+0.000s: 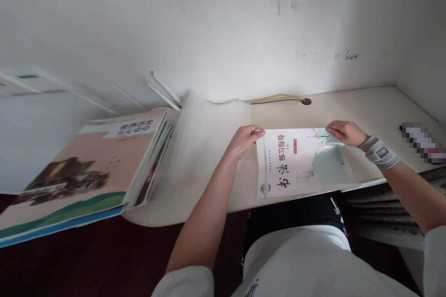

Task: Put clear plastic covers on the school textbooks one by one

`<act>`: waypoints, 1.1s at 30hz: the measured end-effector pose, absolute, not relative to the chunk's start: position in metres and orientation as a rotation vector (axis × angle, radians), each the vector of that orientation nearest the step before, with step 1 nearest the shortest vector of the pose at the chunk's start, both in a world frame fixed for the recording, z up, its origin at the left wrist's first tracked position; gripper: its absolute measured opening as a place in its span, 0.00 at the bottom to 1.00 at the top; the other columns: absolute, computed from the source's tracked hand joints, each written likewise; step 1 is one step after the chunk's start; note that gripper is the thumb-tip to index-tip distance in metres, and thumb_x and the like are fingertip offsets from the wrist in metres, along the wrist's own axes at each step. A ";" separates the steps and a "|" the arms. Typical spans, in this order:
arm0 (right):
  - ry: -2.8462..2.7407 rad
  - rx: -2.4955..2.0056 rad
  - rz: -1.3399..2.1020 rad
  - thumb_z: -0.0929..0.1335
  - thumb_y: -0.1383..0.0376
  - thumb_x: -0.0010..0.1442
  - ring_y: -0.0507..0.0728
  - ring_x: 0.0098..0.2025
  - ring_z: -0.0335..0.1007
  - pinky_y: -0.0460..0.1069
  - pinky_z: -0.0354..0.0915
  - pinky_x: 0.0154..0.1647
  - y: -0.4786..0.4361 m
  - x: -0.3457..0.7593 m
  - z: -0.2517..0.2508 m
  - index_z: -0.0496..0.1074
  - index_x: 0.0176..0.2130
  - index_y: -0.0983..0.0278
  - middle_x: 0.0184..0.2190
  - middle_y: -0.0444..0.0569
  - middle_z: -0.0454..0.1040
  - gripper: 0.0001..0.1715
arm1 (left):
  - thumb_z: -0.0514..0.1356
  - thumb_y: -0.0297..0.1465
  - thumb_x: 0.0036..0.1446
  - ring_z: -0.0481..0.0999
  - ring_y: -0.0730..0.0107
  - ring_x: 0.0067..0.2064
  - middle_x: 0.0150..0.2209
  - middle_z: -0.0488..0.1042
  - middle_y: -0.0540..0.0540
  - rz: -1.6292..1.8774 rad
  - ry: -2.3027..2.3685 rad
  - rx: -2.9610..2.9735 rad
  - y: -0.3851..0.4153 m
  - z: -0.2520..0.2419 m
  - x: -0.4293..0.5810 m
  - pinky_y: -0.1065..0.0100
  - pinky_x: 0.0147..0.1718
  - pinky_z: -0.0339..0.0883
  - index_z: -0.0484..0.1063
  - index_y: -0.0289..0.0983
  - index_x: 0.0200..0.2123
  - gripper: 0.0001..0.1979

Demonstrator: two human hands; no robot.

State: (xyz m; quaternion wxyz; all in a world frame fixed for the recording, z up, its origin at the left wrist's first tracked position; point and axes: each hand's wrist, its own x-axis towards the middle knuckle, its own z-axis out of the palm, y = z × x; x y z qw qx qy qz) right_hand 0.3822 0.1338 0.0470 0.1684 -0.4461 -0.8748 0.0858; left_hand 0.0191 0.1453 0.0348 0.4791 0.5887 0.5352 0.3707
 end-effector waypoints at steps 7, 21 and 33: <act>-1.935 -1.568 0.848 0.61 0.41 0.53 0.48 0.20 0.53 0.45 0.53 0.22 0.150 0.407 0.035 0.62 0.20 0.64 0.15 0.40 0.58 0.30 | 0.59 0.45 0.46 0.73 0.64 0.29 0.22 0.71 0.46 0.847 1.578 1.513 0.151 0.027 0.030 0.66 0.28 0.65 0.67 0.34 0.22 0.18; -2.374 -1.903 -0.294 0.60 0.59 0.62 0.65 0.51 0.64 0.58 0.61 0.46 0.092 0.350 0.028 0.66 0.54 0.65 0.52 0.63 0.67 0.23 | 0.53 0.33 0.56 0.73 0.54 0.42 0.35 0.75 0.38 0.391 2.006 1.968 0.161 0.009 0.043 0.60 0.39 0.63 0.67 0.37 0.34 0.07; -2.939 -1.263 -0.184 0.59 0.48 0.61 0.69 0.62 0.50 0.65 0.53 0.56 0.035 0.396 0.005 0.56 0.62 0.58 0.62 0.60 0.55 0.34 | 0.46 0.24 0.58 0.75 0.71 0.29 0.31 0.76 0.45 0.336 1.819 2.035 0.185 0.003 0.094 0.70 0.31 0.65 0.67 0.35 0.39 0.11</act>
